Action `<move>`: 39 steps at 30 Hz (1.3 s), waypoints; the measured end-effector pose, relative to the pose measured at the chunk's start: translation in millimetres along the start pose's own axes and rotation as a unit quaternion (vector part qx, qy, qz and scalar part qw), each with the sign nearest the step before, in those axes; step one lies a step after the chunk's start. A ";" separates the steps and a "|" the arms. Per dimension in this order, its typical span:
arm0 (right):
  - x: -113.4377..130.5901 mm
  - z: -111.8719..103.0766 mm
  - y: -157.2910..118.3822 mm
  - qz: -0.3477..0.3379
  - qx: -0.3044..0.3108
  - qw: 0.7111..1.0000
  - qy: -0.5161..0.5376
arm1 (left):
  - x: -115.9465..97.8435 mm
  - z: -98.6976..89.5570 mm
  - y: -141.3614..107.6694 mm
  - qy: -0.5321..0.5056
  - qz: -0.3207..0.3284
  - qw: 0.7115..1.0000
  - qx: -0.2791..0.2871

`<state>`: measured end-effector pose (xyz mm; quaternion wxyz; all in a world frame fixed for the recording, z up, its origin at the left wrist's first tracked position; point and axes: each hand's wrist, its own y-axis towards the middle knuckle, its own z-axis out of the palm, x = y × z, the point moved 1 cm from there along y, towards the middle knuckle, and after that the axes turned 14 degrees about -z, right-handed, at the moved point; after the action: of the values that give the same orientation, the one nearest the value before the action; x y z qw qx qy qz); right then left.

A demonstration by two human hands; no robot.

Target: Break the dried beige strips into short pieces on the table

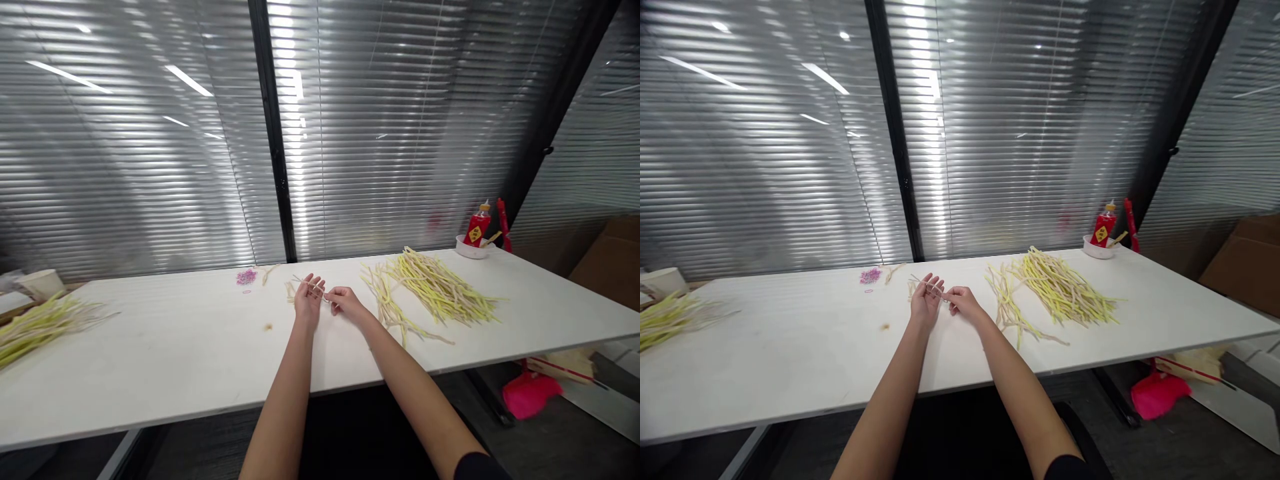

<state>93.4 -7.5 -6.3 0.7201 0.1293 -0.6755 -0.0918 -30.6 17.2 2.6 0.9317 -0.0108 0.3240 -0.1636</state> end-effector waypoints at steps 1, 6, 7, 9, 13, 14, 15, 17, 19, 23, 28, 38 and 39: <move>-0.4 0.3 0.2 0.000 -0.006 1.000 -0.009 | 0.0 0.1 -0.3 0.004 0.004 1.000 0.007; -2.4 3.3 -0.1 -0.008 -0.019 0.999 -0.043 | 0.1 1.2 -2.9 0.007 0.012 1.000 0.027; -3.2 4.0 -0.4 -0.009 -0.017 0.998 -0.053 | 0.0 1.8 -3.6 0.005 0.012 0.999 0.029; -5.2 5.3 -1.2 -0.013 -0.012 0.997 -0.075 | -0.2 3.7 -5.1 -0.001 0.014 0.999 0.037; -8.0 6.9 -3.3 -0.035 -0.002 0.991 -0.127 | -0.2 7.1 -6.7 -0.007 0.012 0.999 0.050; -8.2 7.0 -3.7 -0.037 0.004 0.990 -0.137 | -0.1 7.3 -6.5 -0.007 0.011 0.999 0.049; -8.1 6.9 -4.0 -0.037 0.012 0.989 -0.143 | 0.0 7.3 -6.1 -0.009 0.012 0.999 0.046; -7.7 6.4 -4.2 -0.034 0.029 0.989 -0.142 | 0.0 6.8 -5.2 -0.015 0.013 0.999 0.041; -6.9 5.6 -4.0 -0.031 0.032 0.991 -0.123 | -0.4 6.4 -4.7 -0.026 0.015 0.999 0.038; -4.4 5.5 -4.8 -0.029 0.030 0.993 -0.112 | -1.4 7.0 -5.3 -0.036 0.015 0.999 0.035; 0.9 7.9 -9.1 -0.073 0.087 0.978 -0.177 | -1.6 6.1 -4.3 -0.042 0.025 0.998 0.025; -3.5 4.0 -8.1 -0.102 0.121 0.941 -0.299 | -3.7 5.4 -4.0 -0.022 0.050 0.998 0.004; -4.0 3.8 -7.8 -0.102 0.118 0.941 -0.299 | -3.9 5.6 -4.1 -0.023 0.051 0.998 0.006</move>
<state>89.7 -13.9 -12.3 0.4509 0.2482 -0.8490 -0.1192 -31.3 14.1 9.8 0.9460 0.0074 0.3020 -0.1178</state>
